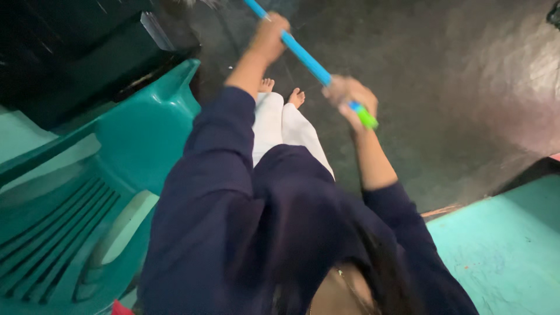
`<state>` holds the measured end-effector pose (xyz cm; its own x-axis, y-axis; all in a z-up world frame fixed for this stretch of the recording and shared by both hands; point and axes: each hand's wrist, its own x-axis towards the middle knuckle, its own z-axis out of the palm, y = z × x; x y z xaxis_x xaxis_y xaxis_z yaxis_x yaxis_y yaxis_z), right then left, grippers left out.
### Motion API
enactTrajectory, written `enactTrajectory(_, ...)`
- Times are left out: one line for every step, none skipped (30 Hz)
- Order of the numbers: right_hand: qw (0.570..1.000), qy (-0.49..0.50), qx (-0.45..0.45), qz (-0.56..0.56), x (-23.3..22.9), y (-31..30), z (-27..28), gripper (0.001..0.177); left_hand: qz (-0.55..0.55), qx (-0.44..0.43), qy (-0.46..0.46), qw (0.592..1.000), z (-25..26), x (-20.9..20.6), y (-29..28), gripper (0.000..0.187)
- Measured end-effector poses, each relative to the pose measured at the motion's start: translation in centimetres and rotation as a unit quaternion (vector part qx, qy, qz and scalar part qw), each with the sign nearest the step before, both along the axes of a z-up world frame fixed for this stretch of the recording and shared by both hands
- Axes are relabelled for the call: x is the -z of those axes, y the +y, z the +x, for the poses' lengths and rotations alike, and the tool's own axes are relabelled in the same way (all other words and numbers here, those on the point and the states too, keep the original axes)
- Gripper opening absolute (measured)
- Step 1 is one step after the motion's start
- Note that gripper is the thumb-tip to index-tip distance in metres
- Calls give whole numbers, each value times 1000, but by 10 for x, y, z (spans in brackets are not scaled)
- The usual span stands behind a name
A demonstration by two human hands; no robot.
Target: The person mops a tiled floor using a string mop with a blue handle. They move the mop back and forth across the floor, covering areas near a green plastic chair, a floral mat, and a red door.
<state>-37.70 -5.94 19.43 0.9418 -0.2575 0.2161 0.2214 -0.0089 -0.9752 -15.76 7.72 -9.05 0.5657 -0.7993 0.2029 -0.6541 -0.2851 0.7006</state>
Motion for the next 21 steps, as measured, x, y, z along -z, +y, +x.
enactTrajectory(999,13,-9,30,15,8,26,35,-15,-47,20,999,24,20,16,22)
enactTrajectory(1000,-4,-21,-18,29,15,54,30,63,-54,12,996,49,31,22,22)
enactTrajectory(997,-21,-33,-66,39,26,77,25,57,-67,40,995,60,42,34,19)
enactTrajectory(996,-38,-51,-64,45,40,94,21,51,-80,68,993,69,49,46,16)
enactTrajectory(994,-56,-69,-62,46,51,106,17,45,-92,96,990,77,54,57,14)
enactTrajectory(994,-54,-69,-63,44,57,111,17,38,-105,121,986,86,55,66,12)
enactTrajectory(994,-53,-68,-64,41,63,112,16,32,-117,146,982,93,55,74,10)
enactTrajectory(994,-50,-67,-63,39,68,108,16,28,-130,173,976,94,53,83,9)
enactTrajectory(995,-38,-62,-64,38,71,100,16,24,-142,199,969,92,49,89,9)
enactTrajectory(996,-27,-61,-65,35,71,88,17,45,-140,138,980,80,46,92,15)
enactTrajectory(996,-16,-60,-67,32,69,74,17,66,-136,76,986,59,42,93,27)
enactTrajectory(996,-3,-62,-71,26,64,56,20,52,-137,54,988,39,36,90,29)
enactTrajectory(995,11,-64,-75,17,60,35,23,38,-138,31,989,13,24,85,32)
enactTrajectory(993,18,-69,-90,7,58,15,23,19,-133,29,991,-9,9,82,33)
enactTrajectory(991,25,-74,-105,-5,56,-7,23,1,-127,26,992,-31,-4,79,34)
enactTrajectory(991,36,-78,-102,-18,52,-27,24,-7,-132,20,991,-55,-18,72,34)
enactTrajectory(991,46,-82,-99,-32,47,-48,24,-14,-136,13,990,-81,-32,65,35)
enactTrajectory(989,53,-88,-105,-48,42,-68,23,-16,-130,27,991,-106,-45,60,35)
enactTrajectory(988,60,-93,-111,-64,37,-89,22,-18,-123,41,991,-131,-58,57,35)
enactTrajectory(987,73,-94,-111,-80,35,-110,22,-42,-123,39,991,-159,-70,53,34)
enactTrajectory(985,86,-95,-111,-97,33,-131,22,-65,-124,37,989,-188,-83,49,34)
